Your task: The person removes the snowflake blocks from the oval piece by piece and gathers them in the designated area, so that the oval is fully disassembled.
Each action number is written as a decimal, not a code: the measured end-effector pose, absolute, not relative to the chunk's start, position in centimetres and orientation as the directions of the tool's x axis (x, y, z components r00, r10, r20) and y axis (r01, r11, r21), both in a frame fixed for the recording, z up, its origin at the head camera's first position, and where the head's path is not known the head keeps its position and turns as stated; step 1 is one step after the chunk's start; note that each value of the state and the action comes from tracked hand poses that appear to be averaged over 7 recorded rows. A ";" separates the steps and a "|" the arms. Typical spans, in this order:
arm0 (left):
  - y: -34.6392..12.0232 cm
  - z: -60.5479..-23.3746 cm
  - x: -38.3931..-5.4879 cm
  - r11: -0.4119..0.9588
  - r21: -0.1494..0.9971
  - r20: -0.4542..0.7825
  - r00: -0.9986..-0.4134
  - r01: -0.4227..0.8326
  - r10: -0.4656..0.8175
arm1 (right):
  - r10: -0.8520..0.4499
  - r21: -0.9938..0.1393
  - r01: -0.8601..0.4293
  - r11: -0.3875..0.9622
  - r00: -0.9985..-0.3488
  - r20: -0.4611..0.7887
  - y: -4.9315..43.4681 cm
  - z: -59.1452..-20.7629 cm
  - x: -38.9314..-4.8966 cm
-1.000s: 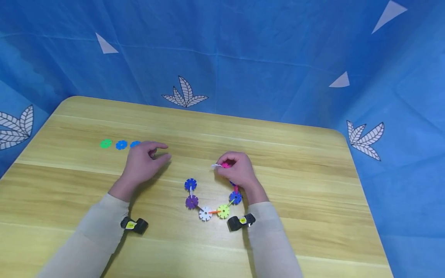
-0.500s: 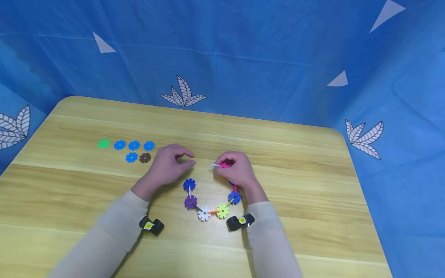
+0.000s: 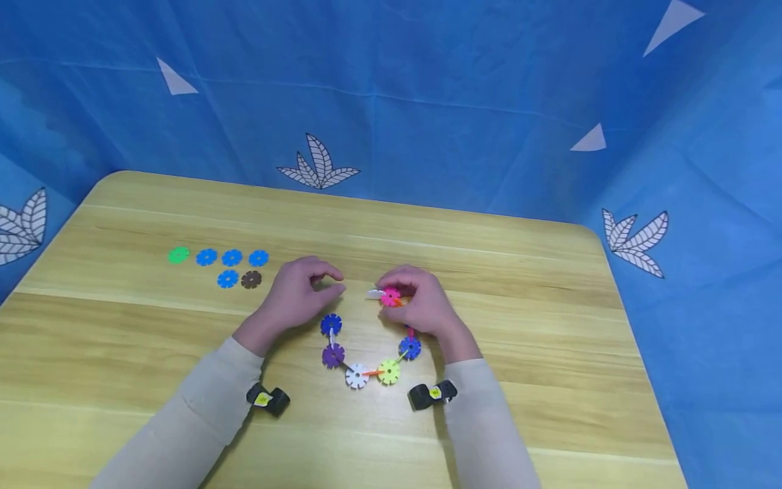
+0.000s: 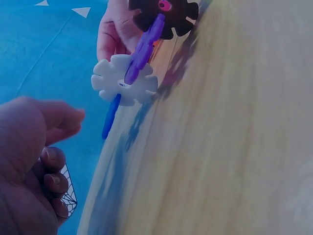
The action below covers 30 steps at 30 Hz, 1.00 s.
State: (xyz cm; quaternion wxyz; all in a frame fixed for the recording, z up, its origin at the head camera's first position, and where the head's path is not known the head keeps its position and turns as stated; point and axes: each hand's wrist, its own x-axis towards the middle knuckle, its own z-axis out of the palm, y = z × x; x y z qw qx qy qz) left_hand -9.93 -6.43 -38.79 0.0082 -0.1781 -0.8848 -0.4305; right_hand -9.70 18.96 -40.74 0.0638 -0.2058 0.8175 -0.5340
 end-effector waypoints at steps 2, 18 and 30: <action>-6.5 -38.8 -9.9 0.563 0.763 0.166 -0.939 0.316 0.302 | -0.405 -0.904 -0.251 0.345 -0.909 0.097 19.1 -40.7 -9.6; -6.7 -38.7 -10.0 0.563 0.768 0.168 -0.944 0.307 0.286 | -0.231 -0.753 -0.179 0.633 -0.972 0.037 19.5 -39.6 -8.2; -5.9 -38.8 -9.8 0.544 0.791 0.102 -0.937 0.280 0.333 | -0.168 -0.820 -0.043 0.571 -0.984 -0.066 17.8 -40.2 -8.8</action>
